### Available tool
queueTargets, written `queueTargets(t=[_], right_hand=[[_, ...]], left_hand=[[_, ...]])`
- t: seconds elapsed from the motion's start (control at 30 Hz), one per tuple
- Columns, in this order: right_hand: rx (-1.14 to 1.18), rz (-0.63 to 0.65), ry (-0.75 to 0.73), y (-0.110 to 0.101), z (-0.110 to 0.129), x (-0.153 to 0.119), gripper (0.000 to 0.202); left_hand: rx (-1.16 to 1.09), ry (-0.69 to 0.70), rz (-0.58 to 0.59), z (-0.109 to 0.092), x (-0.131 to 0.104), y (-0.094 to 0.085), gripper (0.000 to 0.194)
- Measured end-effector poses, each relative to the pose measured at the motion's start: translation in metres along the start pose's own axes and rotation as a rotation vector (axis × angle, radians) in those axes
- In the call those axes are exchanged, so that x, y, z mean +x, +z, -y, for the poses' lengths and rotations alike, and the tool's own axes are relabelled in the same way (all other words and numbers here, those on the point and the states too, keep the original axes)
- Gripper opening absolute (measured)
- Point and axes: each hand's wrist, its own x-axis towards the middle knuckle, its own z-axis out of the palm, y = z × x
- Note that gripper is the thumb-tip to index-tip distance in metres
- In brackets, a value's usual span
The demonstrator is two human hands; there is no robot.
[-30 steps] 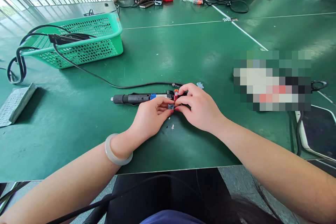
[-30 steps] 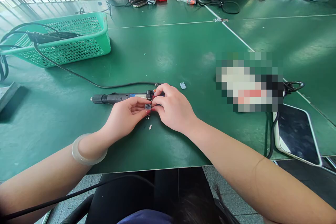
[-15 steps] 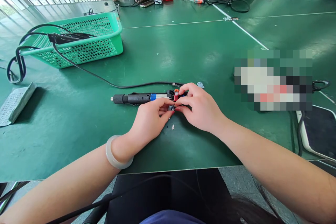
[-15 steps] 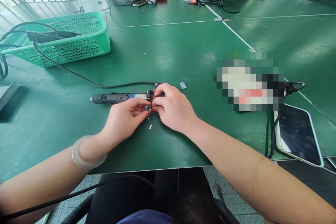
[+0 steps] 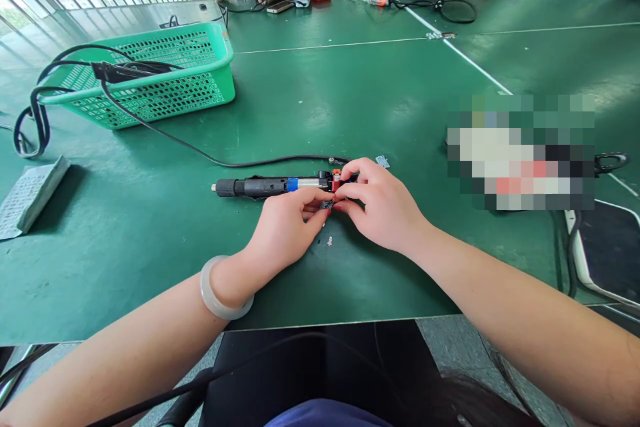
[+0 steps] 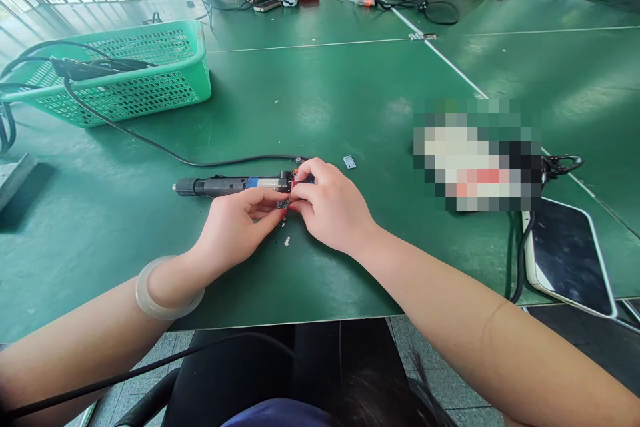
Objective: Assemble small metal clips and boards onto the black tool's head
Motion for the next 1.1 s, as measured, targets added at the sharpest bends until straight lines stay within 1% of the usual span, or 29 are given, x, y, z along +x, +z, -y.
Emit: queueTargets(t=[0.2, 0.37, 0.47, 0.63, 0.83, 1.1], right_hand=[[0.013, -0.028, 0.003, 0.001, 0.002, 0.000, 0.011], [0.004, -0.050, -0.005, 0.002, 0.002, 0.000, 0.011], [-0.003, -0.065, 0.001, 0.002, 0.003, -0.001, 0.012], [-0.010, -0.085, 0.019, 0.002, 0.003, -0.001, 0.012], [0.009, -0.093, 0.011, 0.003, 0.003, -0.002, 0.012], [0.063, -0.112, 0.017, 0.004, 0.004, -0.004, 0.011]], left_hand=[[-0.149, -0.131, 0.023, 0.004, 0.004, 0.001, 0.023], [-0.260, -0.209, 0.071, 0.008, 0.009, 0.000, 0.024], [-0.353, -0.262, 0.098, 0.008, 0.012, -0.001, 0.026], [-0.449, -0.330, 0.101, 0.006, 0.015, -0.002, 0.026], [-0.510, -0.362, 0.128, 0.006, 0.016, -0.003, 0.025], [-0.456, -0.339, 0.150, 0.007, 0.015, -0.001, 0.022]])
